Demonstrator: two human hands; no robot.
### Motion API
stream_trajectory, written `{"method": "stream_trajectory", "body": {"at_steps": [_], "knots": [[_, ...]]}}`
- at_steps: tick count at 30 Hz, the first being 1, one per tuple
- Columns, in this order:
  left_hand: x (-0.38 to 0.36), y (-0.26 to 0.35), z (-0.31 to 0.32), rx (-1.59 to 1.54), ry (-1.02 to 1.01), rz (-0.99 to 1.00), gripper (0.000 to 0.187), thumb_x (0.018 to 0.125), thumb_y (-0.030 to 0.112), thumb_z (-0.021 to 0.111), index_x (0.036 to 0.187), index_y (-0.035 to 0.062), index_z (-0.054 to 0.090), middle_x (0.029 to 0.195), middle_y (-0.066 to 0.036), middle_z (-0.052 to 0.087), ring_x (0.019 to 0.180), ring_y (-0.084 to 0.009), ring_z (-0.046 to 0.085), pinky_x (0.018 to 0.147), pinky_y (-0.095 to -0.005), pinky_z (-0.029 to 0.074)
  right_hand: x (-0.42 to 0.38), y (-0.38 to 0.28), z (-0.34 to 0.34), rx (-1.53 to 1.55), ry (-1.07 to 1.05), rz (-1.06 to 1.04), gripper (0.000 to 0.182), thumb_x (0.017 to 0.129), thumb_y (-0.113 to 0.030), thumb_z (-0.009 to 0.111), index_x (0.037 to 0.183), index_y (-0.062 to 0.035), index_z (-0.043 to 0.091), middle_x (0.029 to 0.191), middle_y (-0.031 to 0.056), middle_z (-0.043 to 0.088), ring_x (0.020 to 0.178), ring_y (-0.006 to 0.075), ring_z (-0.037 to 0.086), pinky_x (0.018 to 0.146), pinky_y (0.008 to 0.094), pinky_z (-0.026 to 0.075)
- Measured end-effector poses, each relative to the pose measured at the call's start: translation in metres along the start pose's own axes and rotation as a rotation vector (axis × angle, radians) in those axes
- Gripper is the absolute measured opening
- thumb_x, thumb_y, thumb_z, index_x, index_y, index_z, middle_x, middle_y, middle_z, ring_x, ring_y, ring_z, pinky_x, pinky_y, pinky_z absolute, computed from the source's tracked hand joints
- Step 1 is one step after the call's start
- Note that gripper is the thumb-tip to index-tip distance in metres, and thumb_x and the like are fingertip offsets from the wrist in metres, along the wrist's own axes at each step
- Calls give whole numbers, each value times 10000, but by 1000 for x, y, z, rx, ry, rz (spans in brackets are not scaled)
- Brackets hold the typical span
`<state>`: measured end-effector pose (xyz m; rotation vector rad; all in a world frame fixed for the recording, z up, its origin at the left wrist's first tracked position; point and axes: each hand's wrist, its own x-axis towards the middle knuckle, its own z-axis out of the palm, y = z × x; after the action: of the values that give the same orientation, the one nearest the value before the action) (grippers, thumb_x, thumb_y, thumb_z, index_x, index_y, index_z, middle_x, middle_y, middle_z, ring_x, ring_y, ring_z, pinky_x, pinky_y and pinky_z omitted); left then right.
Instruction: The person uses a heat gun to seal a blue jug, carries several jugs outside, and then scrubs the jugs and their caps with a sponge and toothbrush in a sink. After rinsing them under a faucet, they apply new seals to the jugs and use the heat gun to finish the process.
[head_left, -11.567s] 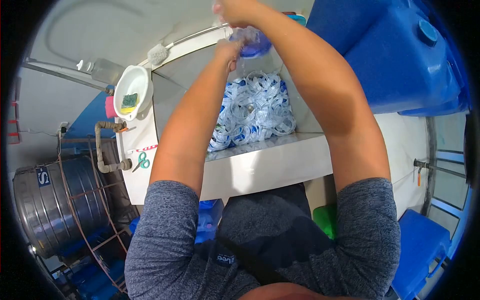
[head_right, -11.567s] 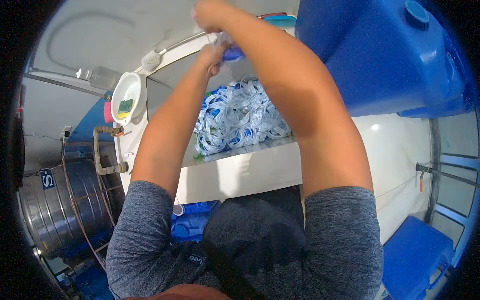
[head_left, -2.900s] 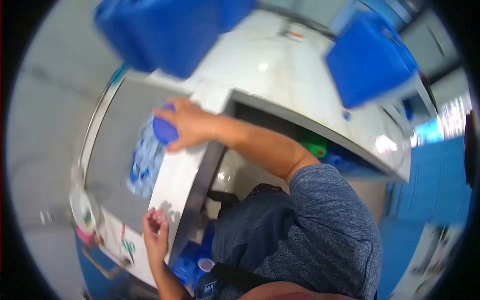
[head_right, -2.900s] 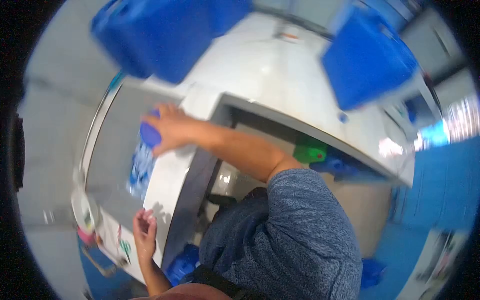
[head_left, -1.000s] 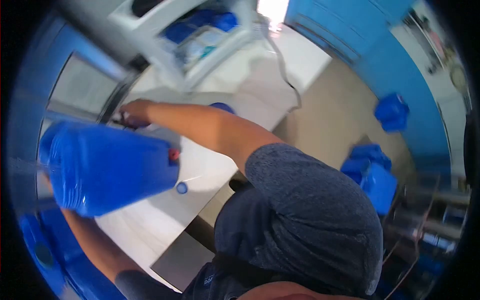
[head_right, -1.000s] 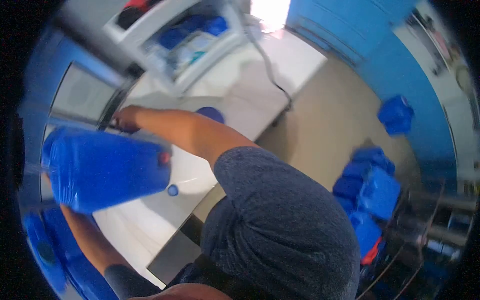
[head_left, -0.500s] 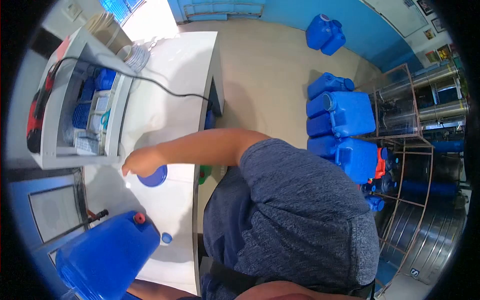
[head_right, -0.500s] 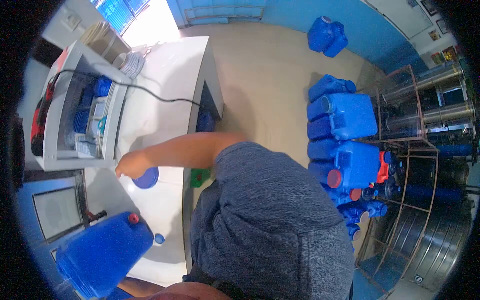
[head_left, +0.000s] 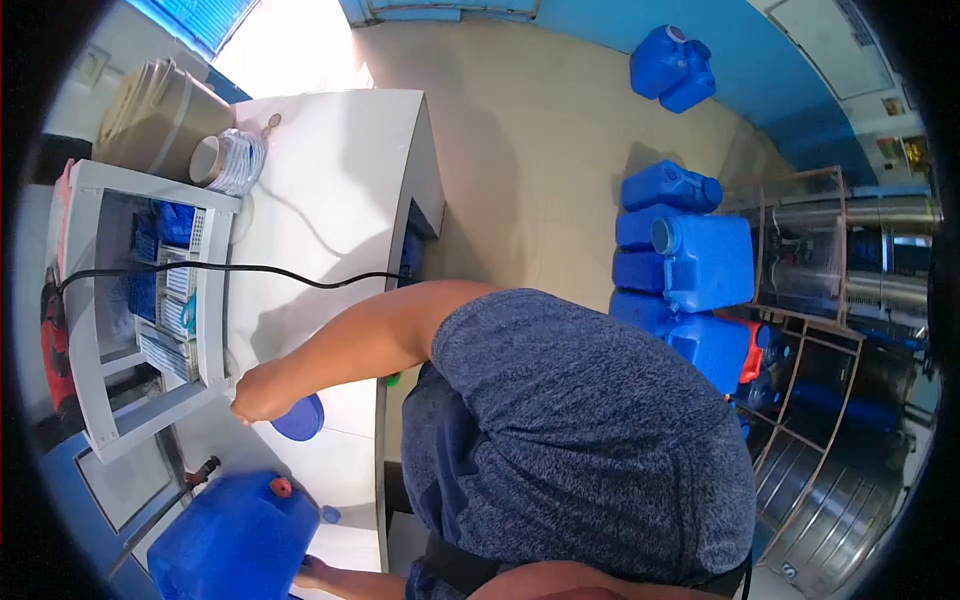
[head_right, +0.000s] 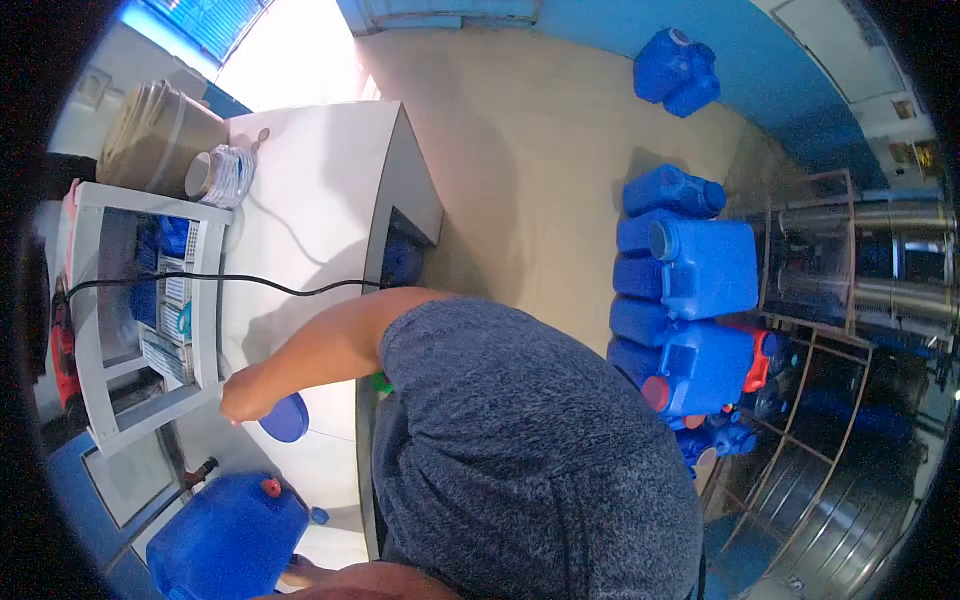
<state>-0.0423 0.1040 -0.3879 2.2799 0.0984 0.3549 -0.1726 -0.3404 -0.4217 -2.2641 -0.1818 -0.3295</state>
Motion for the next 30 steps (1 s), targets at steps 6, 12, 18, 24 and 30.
{"method": "stream_trajectory", "body": {"at_steps": [6, 12, 18, 24, 30], "knots": [[14, -60, -20, -203, 10, -234, 374, 1033, 392, 495, 1093, 65, 666, 909, -58, 653, 756, -166, 583, 635, -333, 475, -5, -4, -6, 95, 103, -45, 371, 967, -365, 511, 941, -66, 728, 974, 219, 713, 909, 441, 665, 798, 536, 525], [-33, 12, 0, -412, 126, -389, 384, 1013, 396, 544, 699, 187, 470, 566, 53, 373, 458, -65, 336, 404, -272, 234, 11, -36, -44, -183, -102, 178, 248, 828, -303, 586, 833, -113, 745, 862, 199, 709, 856, 398, 689, 779, 523, 542], [-45, -54, 19, -372, -145, -57, 136, 954, 25, 435, 1055, 72, 514, 879, -37, 542, 818, -140, 534, 762, -285, 444, 82, 29, -110, -357, 300, 235, 203, 854, -193, 596, 990, -86, 702, 1107, 194, 686, 1026, 399, 658, 893, 477, 527], [-100, 9, 4, 187, -404, 200, 358, 879, 102, 669, 1219, 13, 599, 1210, -183, 602, 1137, -333, 576, 985, -419, 455, 131, 111, -185, -627, 524, 300, 391, 795, -318, 769, 1061, -33, 750, 1045, 231, 724, 1016, 386, 692, 887, 463, 551], [-121, 36, 12, 299, -458, 232, 563, 800, 187, 777, 1305, 49, 572, 1302, -205, 578, 1223, -402, 547, 1031, -450, 461, 137, 81, -185, -1002, -103, 527, 455, 905, -384, 683, 1319, -197, 656, 1379, 153, 605, 1260, 382, 567, 1010, 562, 437]]}}
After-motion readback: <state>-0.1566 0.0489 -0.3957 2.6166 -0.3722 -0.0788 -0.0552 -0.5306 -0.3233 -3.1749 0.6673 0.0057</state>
